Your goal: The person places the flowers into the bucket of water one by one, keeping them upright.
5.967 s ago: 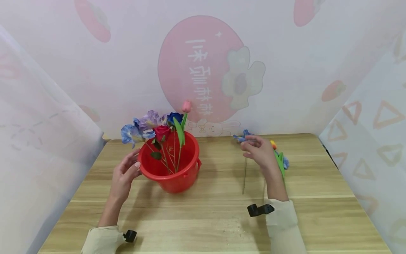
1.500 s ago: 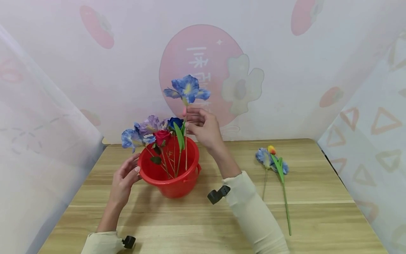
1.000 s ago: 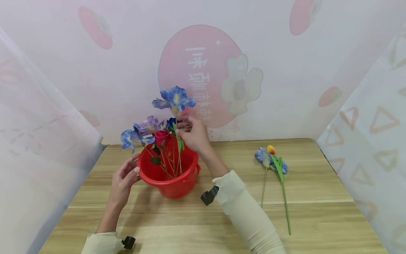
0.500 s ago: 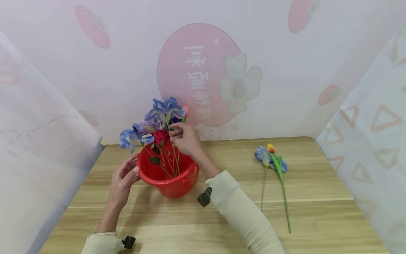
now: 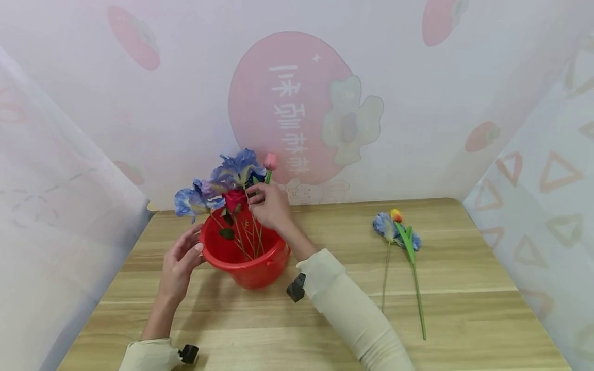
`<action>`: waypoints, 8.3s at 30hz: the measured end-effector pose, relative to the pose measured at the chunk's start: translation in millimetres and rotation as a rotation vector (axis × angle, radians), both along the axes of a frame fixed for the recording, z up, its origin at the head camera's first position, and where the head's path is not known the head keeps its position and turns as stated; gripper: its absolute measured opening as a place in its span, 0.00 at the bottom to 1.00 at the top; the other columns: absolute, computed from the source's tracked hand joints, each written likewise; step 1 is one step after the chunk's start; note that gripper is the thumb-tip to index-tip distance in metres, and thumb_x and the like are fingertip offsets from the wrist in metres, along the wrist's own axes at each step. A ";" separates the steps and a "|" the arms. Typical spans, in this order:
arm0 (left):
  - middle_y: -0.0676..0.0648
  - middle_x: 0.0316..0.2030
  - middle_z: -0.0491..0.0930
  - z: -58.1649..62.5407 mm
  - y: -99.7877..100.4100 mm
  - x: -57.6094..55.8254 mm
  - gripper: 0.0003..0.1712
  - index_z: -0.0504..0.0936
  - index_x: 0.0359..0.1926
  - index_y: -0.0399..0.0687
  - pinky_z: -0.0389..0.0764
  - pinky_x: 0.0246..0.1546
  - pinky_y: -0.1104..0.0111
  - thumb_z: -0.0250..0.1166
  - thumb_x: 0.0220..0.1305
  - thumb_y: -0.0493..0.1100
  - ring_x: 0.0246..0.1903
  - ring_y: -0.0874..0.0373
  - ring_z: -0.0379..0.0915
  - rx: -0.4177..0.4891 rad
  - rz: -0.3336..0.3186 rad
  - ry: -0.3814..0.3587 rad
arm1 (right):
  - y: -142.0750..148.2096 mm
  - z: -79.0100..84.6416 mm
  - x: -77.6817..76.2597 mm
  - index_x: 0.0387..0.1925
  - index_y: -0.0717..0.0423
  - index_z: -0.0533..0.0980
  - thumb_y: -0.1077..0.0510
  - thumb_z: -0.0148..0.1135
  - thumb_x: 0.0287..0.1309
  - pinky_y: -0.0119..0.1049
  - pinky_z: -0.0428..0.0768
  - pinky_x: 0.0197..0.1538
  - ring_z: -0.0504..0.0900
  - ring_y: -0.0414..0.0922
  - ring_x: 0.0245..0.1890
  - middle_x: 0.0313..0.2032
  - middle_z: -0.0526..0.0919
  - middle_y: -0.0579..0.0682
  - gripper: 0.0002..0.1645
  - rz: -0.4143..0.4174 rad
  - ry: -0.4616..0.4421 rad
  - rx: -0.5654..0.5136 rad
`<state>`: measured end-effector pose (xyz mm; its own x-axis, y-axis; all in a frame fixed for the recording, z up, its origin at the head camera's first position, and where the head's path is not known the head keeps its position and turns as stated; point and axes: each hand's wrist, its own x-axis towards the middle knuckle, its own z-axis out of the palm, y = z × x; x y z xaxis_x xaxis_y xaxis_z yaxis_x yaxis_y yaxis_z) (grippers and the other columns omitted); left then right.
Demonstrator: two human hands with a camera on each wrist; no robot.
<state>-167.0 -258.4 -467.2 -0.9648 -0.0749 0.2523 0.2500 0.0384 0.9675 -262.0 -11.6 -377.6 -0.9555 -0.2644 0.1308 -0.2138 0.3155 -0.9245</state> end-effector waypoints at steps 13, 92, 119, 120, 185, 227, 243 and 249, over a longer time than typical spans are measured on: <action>0.51 0.58 0.85 1.1 0.9 -1.2 0.28 0.71 0.76 0.37 0.91 0.46 0.72 0.60 0.79 0.37 0.53 0.63 0.86 0.002 0.003 -0.008 | -2.2 1.1 1.2 0.57 0.56 0.86 0.70 0.65 0.64 0.28 0.79 0.28 0.84 0.42 0.31 0.40 0.91 0.54 0.21 0.010 -0.004 0.164; 0.54 0.57 0.85 2.5 2.9 -4.8 0.28 0.72 0.75 0.36 0.91 0.46 0.73 0.60 0.79 0.38 0.53 0.64 0.85 -0.010 0.019 -0.013 | 221.1 -19.7 85.2 0.76 0.61 0.69 0.55 0.66 0.75 0.34 0.90 0.56 0.87 0.33 0.52 0.54 0.84 0.45 0.34 -0.211 -0.216 -0.179; 0.50 0.57 0.85 3.6 4.3 -5.9 0.28 0.73 0.75 0.36 0.91 0.45 0.72 0.60 0.79 0.36 0.52 0.62 0.86 0.006 0.027 -0.008 | 293.1 -68.6 76.6 0.79 0.72 0.60 0.58 0.64 0.76 0.30 0.90 0.53 0.87 0.28 0.41 0.46 0.84 0.41 0.40 -0.309 -0.381 -0.122; 0.50 0.57 0.85 3.9 4.2 -6.6 0.28 0.73 0.75 0.36 0.91 0.45 0.72 0.60 0.79 0.36 0.52 0.62 0.86 0.006 0.025 -0.007 | 294.4 -71.0 75.8 0.79 0.73 0.60 0.58 0.63 0.76 0.30 0.90 0.53 0.88 0.28 0.41 0.46 0.83 0.40 0.41 -0.307 -0.389 -0.120; 0.49 0.58 0.84 3.0 2.3 -4.1 0.28 0.72 0.75 0.36 0.91 0.45 0.72 0.60 0.79 0.36 0.53 0.63 0.85 0.003 0.022 -0.027 | 274.6 -72.5 77.7 0.73 0.71 0.68 0.65 0.64 0.73 0.36 0.92 0.47 0.87 0.28 0.41 0.40 0.85 0.30 0.31 -0.334 -0.290 -0.123; 0.48 0.58 0.84 2.3 3.4 -2.5 0.28 0.72 0.76 0.37 0.90 0.45 0.73 0.60 0.79 0.38 0.51 0.63 0.86 -0.008 0.029 -0.028 | 187.8 -0.4 68.2 0.60 0.66 0.79 0.71 0.69 0.67 0.33 0.92 0.43 0.91 0.37 0.43 0.42 0.91 0.42 0.21 -0.253 -0.038 -0.531; 0.50 0.59 0.84 3.2 4.1 -3.0 0.29 0.72 0.76 0.38 0.90 0.46 0.72 0.61 0.79 0.38 0.52 0.62 0.86 -0.013 0.029 -0.036 | 123.4 41.2 32.2 0.62 0.68 0.79 0.72 0.68 0.66 0.33 0.92 0.41 0.90 0.37 0.39 0.41 0.90 0.45 0.23 -0.247 0.023 -0.598; 0.52 0.58 0.84 2.3 3.6 -3.1 0.29 0.71 0.76 0.38 0.90 0.45 0.73 0.60 0.79 0.38 0.53 0.64 0.85 -0.008 0.027 -0.035 | 99.5 42.3 21.7 0.62 0.70 0.79 0.72 0.68 0.67 0.33 0.92 0.41 0.90 0.38 0.38 0.50 0.86 0.62 0.23 -0.246 0.031 -0.599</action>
<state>-170.1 -254.8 -465.0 -0.9706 -0.0995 0.2193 0.2150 0.0529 0.9752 -240.4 87.9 -335.3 -0.9723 0.0887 0.2162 -0.2305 -0.2100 -0.9501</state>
